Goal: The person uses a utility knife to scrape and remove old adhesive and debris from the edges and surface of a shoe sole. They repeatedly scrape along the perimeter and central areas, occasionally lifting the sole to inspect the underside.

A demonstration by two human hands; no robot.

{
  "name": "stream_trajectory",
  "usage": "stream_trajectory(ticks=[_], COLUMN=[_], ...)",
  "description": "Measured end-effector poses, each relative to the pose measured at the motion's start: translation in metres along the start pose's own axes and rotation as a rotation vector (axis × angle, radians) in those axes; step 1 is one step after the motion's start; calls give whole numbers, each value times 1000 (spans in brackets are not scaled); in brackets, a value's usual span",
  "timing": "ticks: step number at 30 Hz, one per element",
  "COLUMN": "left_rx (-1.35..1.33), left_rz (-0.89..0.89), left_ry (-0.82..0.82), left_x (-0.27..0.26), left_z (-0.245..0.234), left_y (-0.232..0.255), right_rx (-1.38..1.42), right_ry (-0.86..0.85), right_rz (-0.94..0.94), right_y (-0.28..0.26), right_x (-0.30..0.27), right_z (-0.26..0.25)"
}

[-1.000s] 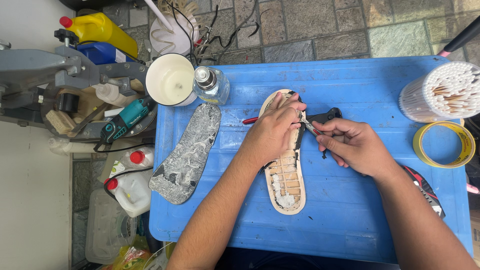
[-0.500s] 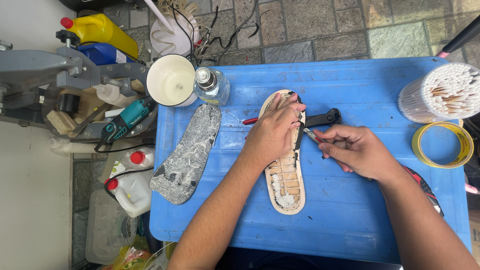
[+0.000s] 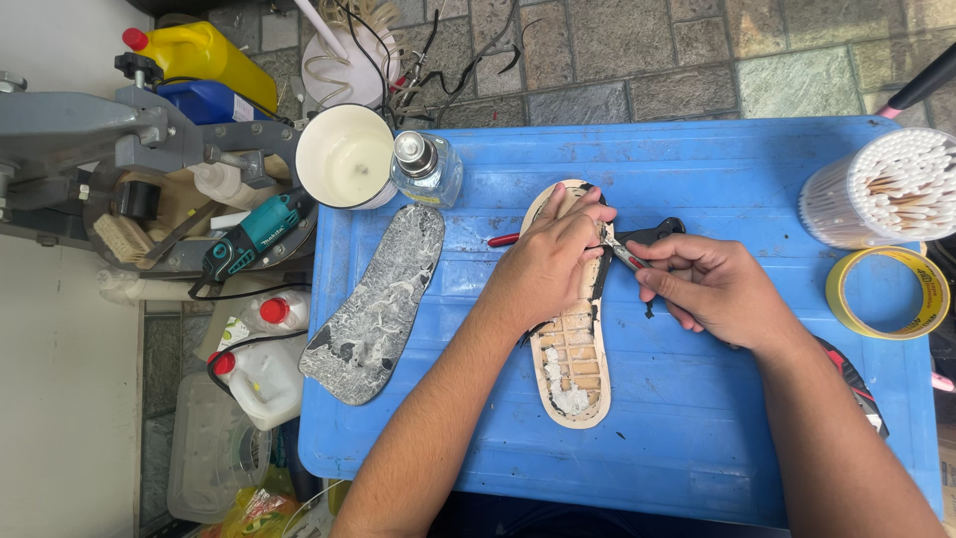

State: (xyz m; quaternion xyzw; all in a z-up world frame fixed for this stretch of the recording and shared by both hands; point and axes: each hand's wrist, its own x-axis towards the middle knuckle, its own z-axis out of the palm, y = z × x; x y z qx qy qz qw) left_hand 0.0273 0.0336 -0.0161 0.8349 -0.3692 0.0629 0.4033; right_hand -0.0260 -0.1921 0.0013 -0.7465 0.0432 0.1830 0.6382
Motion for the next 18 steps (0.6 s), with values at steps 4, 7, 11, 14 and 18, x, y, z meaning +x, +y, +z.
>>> stream_trajectory(ticks=[4,7,11,14,18], left_rx=[0,17,25,20,7], left_rz=[-23,-28,-44,-38,-44], left_ry=[20,32,56,70,64], left_x=[-1,0,1,-1,0], left_z=[1,3,5,5,6], left_y=[0,1,1,0,0], right_rx=[-18,-40,-24,-24,-31], right_ry=[-11,-6,-15,-20,-38], right_rz=[36,53,42,34,53], right_y=[-1,2,5,11,16], right_x=[1,0,-2,-3,-5], right_z=[0,-1,-1,0,-3])
